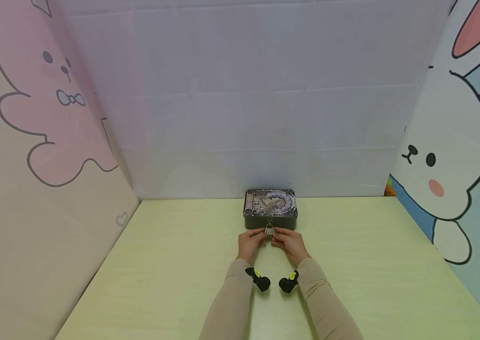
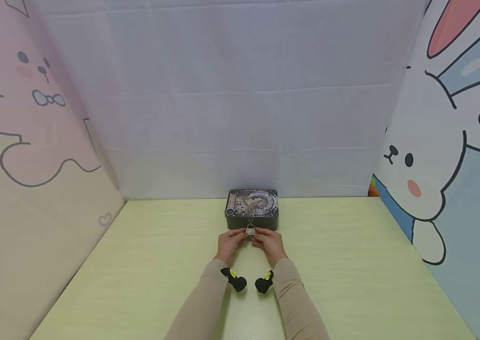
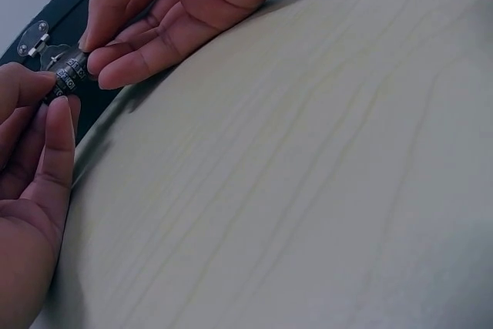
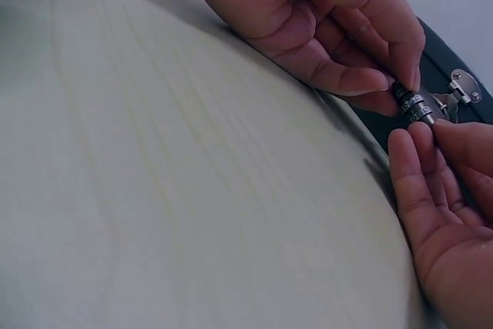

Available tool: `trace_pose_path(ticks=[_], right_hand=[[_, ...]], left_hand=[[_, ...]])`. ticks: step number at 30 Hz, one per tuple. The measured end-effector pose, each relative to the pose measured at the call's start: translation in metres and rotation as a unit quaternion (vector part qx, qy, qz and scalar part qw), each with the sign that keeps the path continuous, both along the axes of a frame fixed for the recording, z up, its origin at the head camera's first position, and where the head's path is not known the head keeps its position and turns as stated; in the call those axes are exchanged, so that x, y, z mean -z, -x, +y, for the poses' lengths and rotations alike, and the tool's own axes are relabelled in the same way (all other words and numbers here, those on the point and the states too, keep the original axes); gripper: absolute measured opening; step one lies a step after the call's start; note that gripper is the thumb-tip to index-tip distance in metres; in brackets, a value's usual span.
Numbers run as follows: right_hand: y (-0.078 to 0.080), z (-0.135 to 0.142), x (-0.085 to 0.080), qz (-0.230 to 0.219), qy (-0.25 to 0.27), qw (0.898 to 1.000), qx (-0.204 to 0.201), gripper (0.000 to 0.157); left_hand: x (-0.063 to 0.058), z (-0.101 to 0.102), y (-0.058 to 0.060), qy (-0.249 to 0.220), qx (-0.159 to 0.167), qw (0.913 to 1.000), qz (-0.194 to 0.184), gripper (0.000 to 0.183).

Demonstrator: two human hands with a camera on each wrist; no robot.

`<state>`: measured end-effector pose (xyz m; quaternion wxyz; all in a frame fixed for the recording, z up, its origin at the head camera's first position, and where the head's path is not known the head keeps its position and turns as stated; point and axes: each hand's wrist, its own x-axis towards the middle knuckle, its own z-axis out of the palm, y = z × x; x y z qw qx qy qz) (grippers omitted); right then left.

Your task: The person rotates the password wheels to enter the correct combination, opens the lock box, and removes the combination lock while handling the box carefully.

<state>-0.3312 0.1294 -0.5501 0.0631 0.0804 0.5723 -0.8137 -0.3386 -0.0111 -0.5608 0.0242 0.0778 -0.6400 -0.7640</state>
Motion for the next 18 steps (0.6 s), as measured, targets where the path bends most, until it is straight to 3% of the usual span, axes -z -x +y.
trace_pose_path(ticks=[18], right_hand=[[0.0008, -0.0011, 0.0013, -0.004, -0.001, 1.0, 0.008, 0.038]], left_hand=[[-0.0001, -0.0011, -0.0013, -0.032, 0.001, 0.9994, 0.009, 0.024]])
